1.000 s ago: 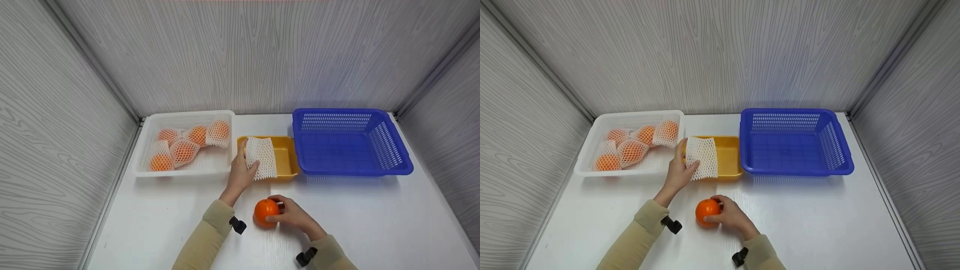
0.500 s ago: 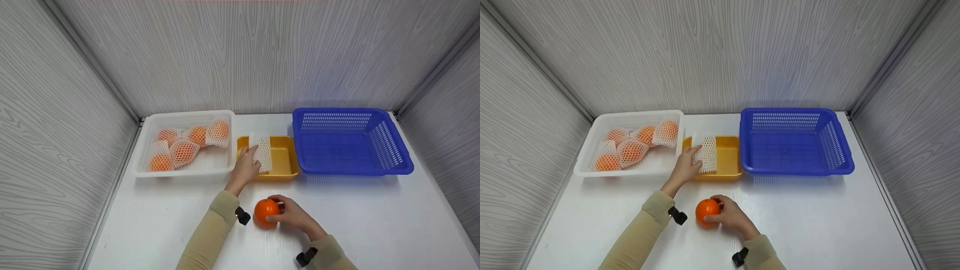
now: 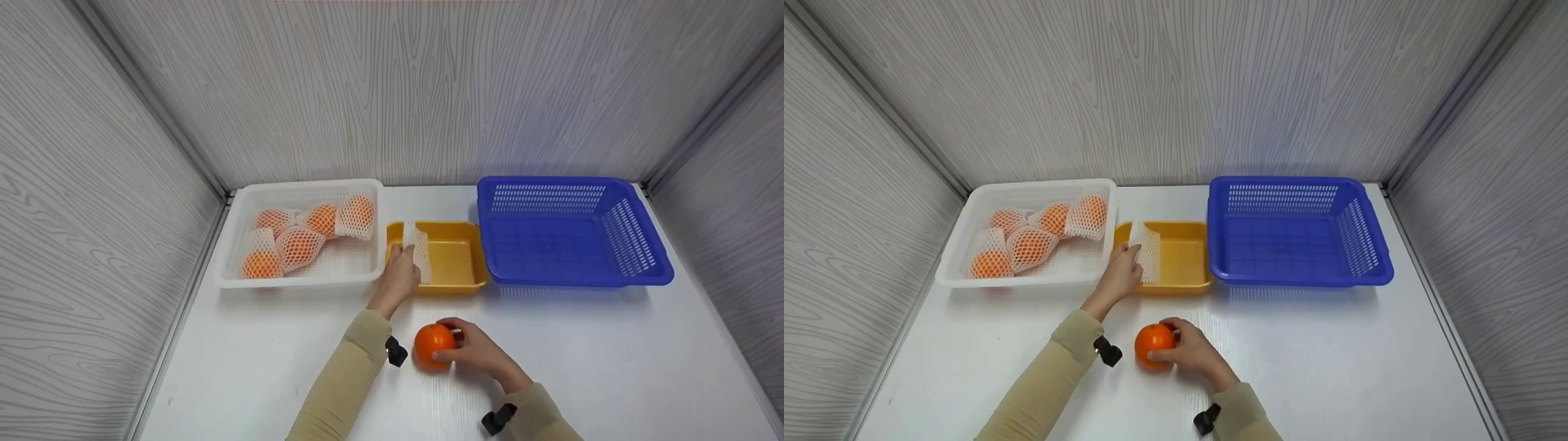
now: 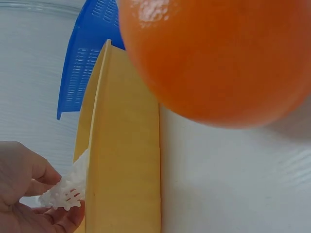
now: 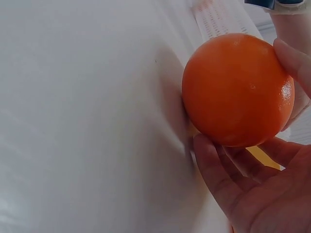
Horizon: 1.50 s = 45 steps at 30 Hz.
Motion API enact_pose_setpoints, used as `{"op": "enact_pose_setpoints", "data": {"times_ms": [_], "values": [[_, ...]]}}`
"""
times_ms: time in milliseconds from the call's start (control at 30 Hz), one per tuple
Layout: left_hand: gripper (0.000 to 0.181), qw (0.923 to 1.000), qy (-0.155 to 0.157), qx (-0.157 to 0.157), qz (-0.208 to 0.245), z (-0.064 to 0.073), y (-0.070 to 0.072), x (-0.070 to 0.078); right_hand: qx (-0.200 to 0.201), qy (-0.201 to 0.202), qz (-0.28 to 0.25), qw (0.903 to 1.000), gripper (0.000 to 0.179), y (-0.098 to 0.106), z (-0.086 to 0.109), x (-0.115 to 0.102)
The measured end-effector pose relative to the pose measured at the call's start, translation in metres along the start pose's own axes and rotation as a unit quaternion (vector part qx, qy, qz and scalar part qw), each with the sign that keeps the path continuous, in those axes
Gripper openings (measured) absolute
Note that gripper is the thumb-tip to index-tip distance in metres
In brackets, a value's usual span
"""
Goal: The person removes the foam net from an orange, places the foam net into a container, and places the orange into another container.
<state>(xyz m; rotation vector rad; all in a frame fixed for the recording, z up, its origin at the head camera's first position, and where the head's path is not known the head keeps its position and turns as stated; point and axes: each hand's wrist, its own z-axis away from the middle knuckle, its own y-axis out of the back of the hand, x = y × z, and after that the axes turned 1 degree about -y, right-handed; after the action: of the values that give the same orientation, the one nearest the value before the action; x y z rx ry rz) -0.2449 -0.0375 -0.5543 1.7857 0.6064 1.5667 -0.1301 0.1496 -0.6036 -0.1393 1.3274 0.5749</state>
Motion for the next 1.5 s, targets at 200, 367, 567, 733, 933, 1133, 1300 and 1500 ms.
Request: {"op": "enact_pose_setpoints", "data": {"times_ms": [200, 367, 567, 733, 933, 1133, 1300, 1500], "values": [[0.049, 0.9996, 0.003, -0.005, -0.026, 0.001, -0.002, -0.002, 0.001, -0.005, 0.004, 1.0, 0.065, 0.001, 0.0, -0.002], [0.052, 0.998, -0.003, -0.002, -0.062, 0.005, -0.003, -0.002, -0.001, 0.004, -0.009, 1.0, 0.065, 0.0, 0.001, -0.003], [0.054, 0.9956, -0.037, 0.026, -0.082, 0.011, -0.004, -0.001, 0.002, 0.008, -0.012, 0.9999, 0.066, 0.0, 0.002, -0.002], [0.05, 0.9962, -0.061, 0.039, -0.048, 0.014, -0.004, -0.004, 0.025, -0.003, 0.006, 0.9997, 0.065, 0.002, 0.002, -0.001], [0.049, 0.996, -0.073, 0.052, -0.006, 0.017, -0.002, -0.006, 0.064, -0.006, 0.014, 0.9978, 0.061, 0.011, 0.005, -0.006], [0.049, 0.9953, -0.074, 0.057, 0.026, 0.024, 0.001, -0.002, 0.084, 0.003, 0.005, 0.9964, 0.063, 0.026, 0.01, -0.019], [0.048, 0.9934, -0.084, 0.057, 0.054, 0.03, 0.001, 0.003, 0.102, 0.021, 0.0, 0.9946, 0.068, 0.042, 0.015, -0.029], [0.047, 0.9916, -0.08, 0.048, 0.089, 0.037, 0.001, 0.008, 0.124, 0.022, 0.009, 0.992, 0.069, 0.064, 0.021, -0.043]]}}
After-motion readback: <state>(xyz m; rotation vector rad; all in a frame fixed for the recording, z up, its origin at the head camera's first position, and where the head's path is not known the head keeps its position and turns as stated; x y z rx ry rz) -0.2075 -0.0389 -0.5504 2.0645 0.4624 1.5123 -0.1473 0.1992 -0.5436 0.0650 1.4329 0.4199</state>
